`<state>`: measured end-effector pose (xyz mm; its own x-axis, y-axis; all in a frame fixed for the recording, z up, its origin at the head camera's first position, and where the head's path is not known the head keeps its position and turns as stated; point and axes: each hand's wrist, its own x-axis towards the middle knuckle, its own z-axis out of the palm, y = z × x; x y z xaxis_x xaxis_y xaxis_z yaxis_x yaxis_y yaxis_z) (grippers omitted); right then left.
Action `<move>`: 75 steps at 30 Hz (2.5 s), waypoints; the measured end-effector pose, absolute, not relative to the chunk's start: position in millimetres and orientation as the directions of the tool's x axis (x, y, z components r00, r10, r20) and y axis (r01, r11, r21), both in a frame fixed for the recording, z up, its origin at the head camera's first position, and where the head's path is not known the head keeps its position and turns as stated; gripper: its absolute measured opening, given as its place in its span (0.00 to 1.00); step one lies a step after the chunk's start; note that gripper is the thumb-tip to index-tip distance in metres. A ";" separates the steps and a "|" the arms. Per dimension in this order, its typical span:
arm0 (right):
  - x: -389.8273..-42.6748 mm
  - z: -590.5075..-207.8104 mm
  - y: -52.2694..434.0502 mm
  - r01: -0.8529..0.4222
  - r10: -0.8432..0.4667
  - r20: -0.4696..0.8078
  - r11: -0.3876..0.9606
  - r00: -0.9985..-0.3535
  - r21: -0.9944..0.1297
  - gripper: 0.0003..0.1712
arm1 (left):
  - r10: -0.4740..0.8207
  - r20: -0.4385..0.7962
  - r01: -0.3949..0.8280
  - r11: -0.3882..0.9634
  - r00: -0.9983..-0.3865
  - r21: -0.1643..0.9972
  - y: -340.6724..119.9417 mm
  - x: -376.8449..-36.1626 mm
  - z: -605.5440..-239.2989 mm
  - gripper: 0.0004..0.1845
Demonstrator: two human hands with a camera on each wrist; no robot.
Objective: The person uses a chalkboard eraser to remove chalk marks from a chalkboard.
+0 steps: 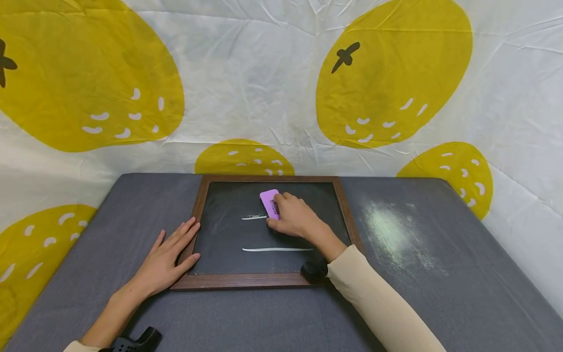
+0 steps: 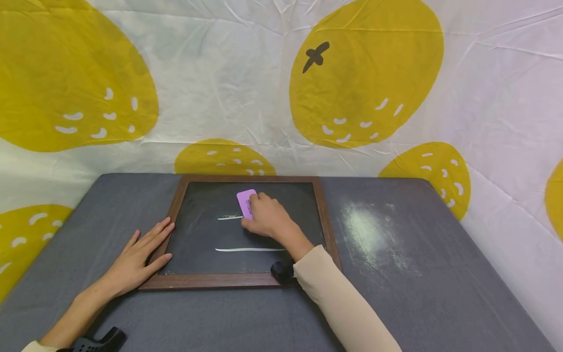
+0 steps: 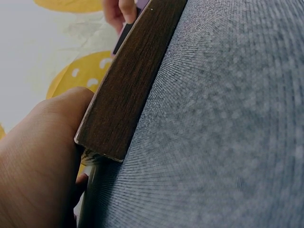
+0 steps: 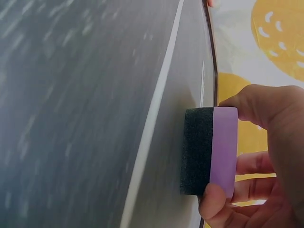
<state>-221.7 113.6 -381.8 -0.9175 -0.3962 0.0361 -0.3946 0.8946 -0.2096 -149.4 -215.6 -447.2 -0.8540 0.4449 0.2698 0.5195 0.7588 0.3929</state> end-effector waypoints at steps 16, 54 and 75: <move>-225.3 -380.0 77.5 -0.476 -0.484 0.011 0.857 -0.875 -0.197 0.31 | 0.444 0.265 0.516 0.762 -0.856 0.392 -218.7 -147.6 -446.6 0.37; -231.9 -364.2 112.2 -0.644 -0.686 -0.158 0.723 -0.710 -0.249 0.36 | 0.445 0.260 0.515 0.757 -0.857 0.403 -215.8 -148.0 -447.3 0.37; -230.8 -358.5 170.6 -0.585 -0.629 -0.136 0.769 -0.766 -0.260 0.35 | 0.444 0.246 0.507 0.765 -0.862 0.396 -216.6 -148.4 -444.5 0.37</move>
